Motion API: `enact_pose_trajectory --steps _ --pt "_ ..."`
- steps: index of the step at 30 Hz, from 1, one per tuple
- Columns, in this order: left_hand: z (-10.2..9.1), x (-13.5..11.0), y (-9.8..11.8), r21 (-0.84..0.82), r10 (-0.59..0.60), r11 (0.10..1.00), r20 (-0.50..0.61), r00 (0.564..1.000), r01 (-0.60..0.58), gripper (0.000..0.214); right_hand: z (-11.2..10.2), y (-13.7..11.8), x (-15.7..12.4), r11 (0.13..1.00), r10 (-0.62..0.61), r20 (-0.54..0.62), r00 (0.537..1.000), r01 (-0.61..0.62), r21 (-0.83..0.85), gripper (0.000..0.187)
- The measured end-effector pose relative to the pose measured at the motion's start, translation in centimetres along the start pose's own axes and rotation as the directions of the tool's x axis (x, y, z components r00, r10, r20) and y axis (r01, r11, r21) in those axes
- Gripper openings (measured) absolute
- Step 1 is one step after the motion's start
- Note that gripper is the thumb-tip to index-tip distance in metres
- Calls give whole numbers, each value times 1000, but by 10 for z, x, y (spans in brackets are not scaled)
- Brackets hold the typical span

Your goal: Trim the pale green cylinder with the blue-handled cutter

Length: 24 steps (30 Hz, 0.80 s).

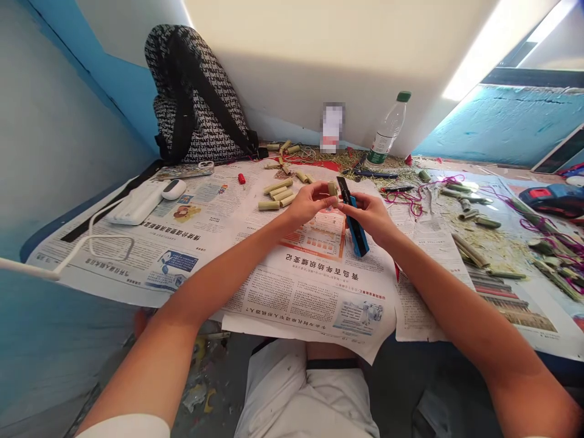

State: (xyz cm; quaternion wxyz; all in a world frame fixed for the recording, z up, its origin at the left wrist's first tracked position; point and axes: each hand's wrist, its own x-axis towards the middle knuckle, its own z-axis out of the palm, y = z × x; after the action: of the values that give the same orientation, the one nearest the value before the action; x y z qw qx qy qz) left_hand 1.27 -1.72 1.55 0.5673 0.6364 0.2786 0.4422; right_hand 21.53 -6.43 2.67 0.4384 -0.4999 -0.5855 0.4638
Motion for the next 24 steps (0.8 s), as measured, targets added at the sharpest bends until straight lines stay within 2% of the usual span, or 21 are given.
enact_pose_trajectory --steps 2,5,10,12,14,16,19,21,24 --pt "1 0 0 8 -15 1000 -81 997 16 42 -2 0 1 999 -33 -53 998 31 -33 55" --pt "2 3 -1 -72 -66 996 -170 983 54 37 -6 -3 1 991 -87 -113 990 75 -109 55" --pt "4 4 1 -161 -139 979 -104 985 122 38 -9 -4 3 944 -238 -124 963 200 -261 59" --pt "5 3 3 -186 -155 973 -98 983 135 30 -8 -3 3 912 -287 -106 952 237 -336 56" --pt "6 2 4 -200 -176 967 -79 981 158 19 -8 -3 2 860 -329 -93 940 258 -440 54" --pt "6 0 6 -175 -187 969 -47 981 177 17 -8 -4 1 794 -369 -76 926 272 -543 52" --pt "6 -2 8 -79 -184 980 -8 983 183 18 -8 -7 0 736 -369 -37 929 268 -621 40" --pt "7 -3 8 -29 -184 982 10 983 185 15 -9 -8 -1 726 -341 -7 940 259 -637 31" --pt "11 -6 7 16 -172 985 33 985 171 9 -9 -8 -3 716 -311 38 950 260 -648 26"
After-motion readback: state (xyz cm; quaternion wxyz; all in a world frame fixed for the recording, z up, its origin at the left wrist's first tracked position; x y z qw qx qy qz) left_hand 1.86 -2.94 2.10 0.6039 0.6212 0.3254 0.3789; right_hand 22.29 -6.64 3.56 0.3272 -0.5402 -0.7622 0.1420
